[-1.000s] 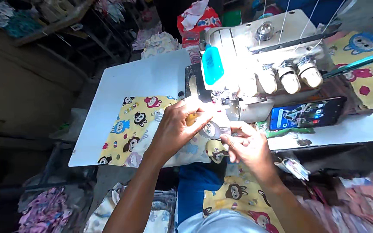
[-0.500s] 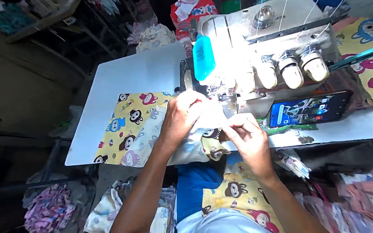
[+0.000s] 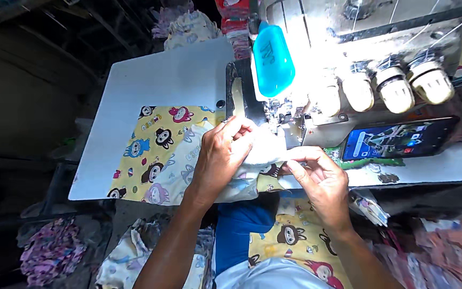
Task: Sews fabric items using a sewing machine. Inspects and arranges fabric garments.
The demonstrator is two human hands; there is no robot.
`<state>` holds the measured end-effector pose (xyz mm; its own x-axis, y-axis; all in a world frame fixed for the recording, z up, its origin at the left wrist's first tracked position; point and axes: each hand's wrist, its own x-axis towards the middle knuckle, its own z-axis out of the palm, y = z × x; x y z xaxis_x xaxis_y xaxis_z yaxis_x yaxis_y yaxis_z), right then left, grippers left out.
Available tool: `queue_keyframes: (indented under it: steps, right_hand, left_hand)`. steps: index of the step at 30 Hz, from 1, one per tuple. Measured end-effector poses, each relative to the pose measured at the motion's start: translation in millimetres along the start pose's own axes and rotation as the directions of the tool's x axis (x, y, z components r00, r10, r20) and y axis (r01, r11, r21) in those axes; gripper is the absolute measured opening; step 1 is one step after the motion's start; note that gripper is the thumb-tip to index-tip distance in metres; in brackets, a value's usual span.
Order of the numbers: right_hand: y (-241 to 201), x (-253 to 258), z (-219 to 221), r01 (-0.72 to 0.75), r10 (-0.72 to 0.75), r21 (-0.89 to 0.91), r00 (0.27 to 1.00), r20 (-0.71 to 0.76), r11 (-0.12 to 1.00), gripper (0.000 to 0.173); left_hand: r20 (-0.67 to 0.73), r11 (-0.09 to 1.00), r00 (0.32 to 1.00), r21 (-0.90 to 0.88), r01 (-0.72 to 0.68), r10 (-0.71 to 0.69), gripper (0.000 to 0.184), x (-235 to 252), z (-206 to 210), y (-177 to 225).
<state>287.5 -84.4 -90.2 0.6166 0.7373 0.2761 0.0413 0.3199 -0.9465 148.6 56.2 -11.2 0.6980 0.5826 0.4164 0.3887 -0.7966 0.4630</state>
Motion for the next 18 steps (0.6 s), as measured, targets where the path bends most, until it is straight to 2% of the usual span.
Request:
queue_keyframes:
  steps: [5, 18]
  right_hand:
    - [-3, 3, 2, -0.071, 0.071, 0.034, 0.997, -0.005, 0.997, 0.027]
    - [-13, 7, 3, -0.179, 0.177, 0.086, 0.984, 0.031, 0.980, 0.028]
  left_hand:
    - [0.013, 1.000, 1.000, 0.014, -0.027, 0.027, 0.007, 1, 0, -1]
    - [0.037, 0.998, 0.997, 0.020, -0.064, 0.063, 0.005, 3, -1, -1]
